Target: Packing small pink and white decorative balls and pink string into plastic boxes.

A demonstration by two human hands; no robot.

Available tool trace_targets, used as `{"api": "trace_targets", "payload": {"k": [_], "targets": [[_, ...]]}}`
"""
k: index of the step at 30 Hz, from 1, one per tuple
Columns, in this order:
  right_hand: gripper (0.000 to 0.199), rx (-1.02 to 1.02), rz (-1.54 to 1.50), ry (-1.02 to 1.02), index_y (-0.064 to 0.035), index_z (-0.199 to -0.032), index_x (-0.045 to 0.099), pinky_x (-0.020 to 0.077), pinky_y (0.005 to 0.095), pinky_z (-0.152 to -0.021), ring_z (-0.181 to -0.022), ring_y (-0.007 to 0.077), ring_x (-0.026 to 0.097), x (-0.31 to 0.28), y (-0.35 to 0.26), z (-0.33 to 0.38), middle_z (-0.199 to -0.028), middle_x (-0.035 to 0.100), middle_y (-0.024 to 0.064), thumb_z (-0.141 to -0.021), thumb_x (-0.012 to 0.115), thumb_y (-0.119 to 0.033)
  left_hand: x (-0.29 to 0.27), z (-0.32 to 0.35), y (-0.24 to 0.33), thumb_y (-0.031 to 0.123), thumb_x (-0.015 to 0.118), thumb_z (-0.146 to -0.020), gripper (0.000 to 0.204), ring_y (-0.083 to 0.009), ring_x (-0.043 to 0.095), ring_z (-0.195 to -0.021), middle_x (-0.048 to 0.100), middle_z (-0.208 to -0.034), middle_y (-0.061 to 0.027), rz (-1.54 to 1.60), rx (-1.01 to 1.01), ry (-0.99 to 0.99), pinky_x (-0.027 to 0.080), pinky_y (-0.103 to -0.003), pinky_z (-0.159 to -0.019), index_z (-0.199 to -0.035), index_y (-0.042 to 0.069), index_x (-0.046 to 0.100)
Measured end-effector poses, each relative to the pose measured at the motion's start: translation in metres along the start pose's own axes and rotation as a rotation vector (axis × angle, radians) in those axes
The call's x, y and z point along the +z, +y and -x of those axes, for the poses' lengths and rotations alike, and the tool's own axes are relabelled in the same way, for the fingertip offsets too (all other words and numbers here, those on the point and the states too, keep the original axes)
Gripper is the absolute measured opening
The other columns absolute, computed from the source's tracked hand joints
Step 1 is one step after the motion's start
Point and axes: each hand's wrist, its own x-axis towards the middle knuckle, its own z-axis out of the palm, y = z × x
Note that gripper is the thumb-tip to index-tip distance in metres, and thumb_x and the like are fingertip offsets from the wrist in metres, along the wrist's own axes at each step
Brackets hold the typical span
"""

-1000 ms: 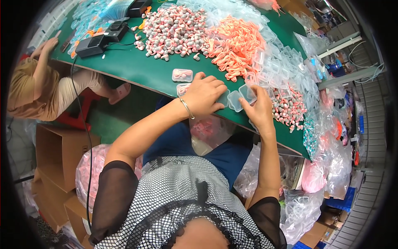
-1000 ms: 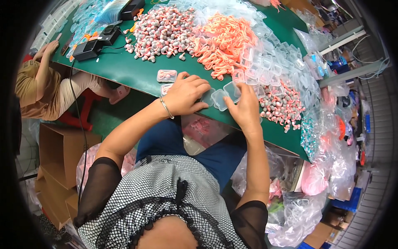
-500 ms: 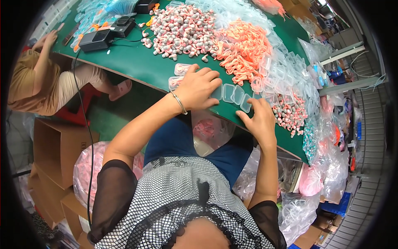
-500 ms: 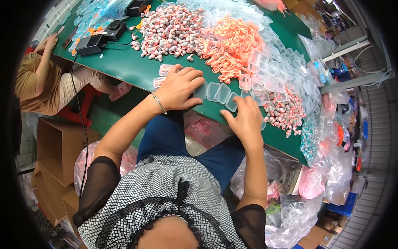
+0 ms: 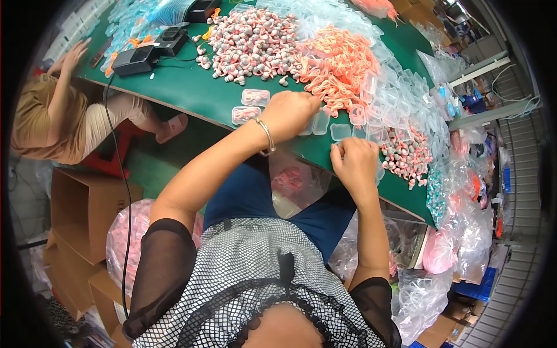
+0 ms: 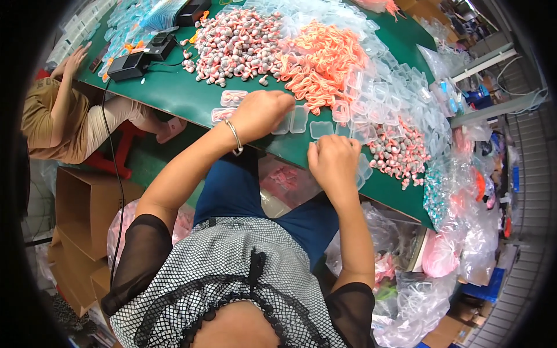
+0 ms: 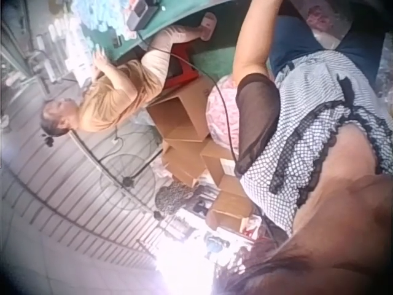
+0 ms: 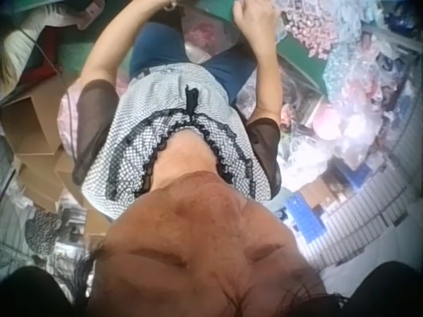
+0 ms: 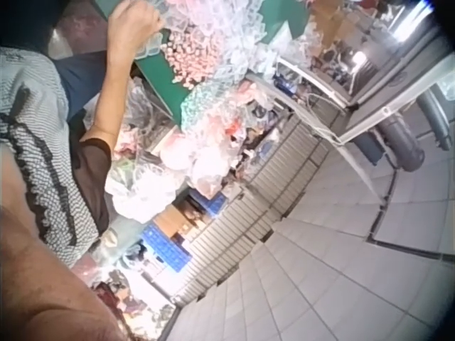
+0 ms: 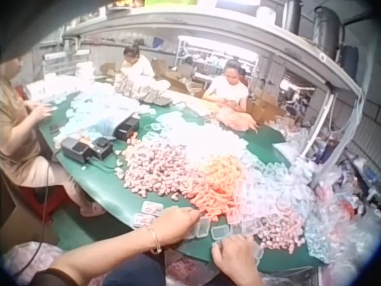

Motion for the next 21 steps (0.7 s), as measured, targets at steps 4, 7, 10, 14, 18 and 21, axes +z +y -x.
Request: {"api": "trace_targets", "payload": {"k": [4, 7, 10, 14, 18, 21], "targets": [[0.014, 0.206, 0.002, -0.337, -0.0046, -0.083, 0.062, 0.0427, 0.0447, -0.079, -0.09, 0.0303, 0.061, -0.006, -0.002, -0.016, -0.087, 0.064, 0.0119, -0.079, 0.071, -0.015, -0.009, -0.019, -0.01, 0.013, 0.063, -0.085, 0.012, -0.0326, 0.07, -0.082, 0.071, -0.083, -0.0162, 0.266, -0.113, -0.088, 0.054, -0.044, -0.071, -0.089, 0.004, 0.071], [0.023, -0.028, -0.287, 0.145, -0.0063, -0.098, 0.063, 0.0436, 0.0429, -0.083, -0.096, 0.0298, 0.061, -0.007, 0.001, -0.017, -0.101, 0.064, 0.0115, -0.078, 0.072, -0.013, -0.017, -0.026, -0.02, 0.011, 0.066, -0.087, 0.018, -0.0261, 0.07, -0.082, 0.072, -0.091, -0.014, 0.555, 0.016, -0.335, 0.054, -0.037, -0.075, -0.103, 0.003, 0.071], [0.035, -0.274, -0.262, 0.078, -0.0087, -0.109, 0.06, 0.0436, 0.0424, -0.086, -0.1, 0.0293, 0.06, -0.002, -0.002, -0.021, -0.109, 0.061, 0.01, -0.077, 0.073, -0.011, -0.012, -0.035, -0.027, 0.012, 0.067, -0.086, 0.02, -0.0259, 0.07, -0.084, 0.072, -0.091, -0.0139, 0.629, 0.083, -0.426, 0.054, -0.036, -0.076, -0.104, 0.003, 0.07], [0.021, -0.296, -0.161, 0.056, -0.0106, -0.094, 0.065, 0.0391, 0.0414, -0.088, -0.096, 0.0252, 0.059, 0.016, -0.003, -0.01, -0.09, 0.061, 0.0049, -0.076, 0.074, -0.013, -0.006, -0.04, -0.017, 0.014, 0.069, -0.084, 0.025, -0.0284, 0.069, -0.087, 0.071, -0.094, -0.0145, 0.565, 0.021, -0.44, 0.054, -0.038, -0.078, -0.107, 0.003, 0.07], [0.017, -0.261, -0.15, 0.038, -0.011, -0.089, 0.066, 0.0356, 0.0435, -0.09, -0.092, 0.0241, 0.058, 0.015, -0.012, -0.009, -0.084, 0.061, 0.0035, -0.075, 0.075, -0.015, -0.016, -0.033, -0.044, 0.014, 0.068, -0.083, 0.018, -0.0307, 0.068, -0.09, 0.071, -0.097, -0.0119, 0.225, -0.189, 0.025, 0.054, -0.04, -0.078, -0.099, 0.008, 0.072], [0.017, -0.226, -0.182, 0.007, -0.0114, -0.089, 0.066, 0.0349, 0.0441, -0.09, -0.091, 0.0243, 0.058, 0.014, -0.01, -0.009, -0.084, 0.061, 0.0037, -0.075, 0.075, -0.015, -0.031, -0.03, -0.057, 0.016, 0.069, -0.082, 0.016, -0.0319, 0.069, -0.086, 0.071, -0.09, -0.0112, 0.094, -0.331, -0.084, 0.054, -0.042, -0.076, -0.097, 0.009, 0.072]]}}
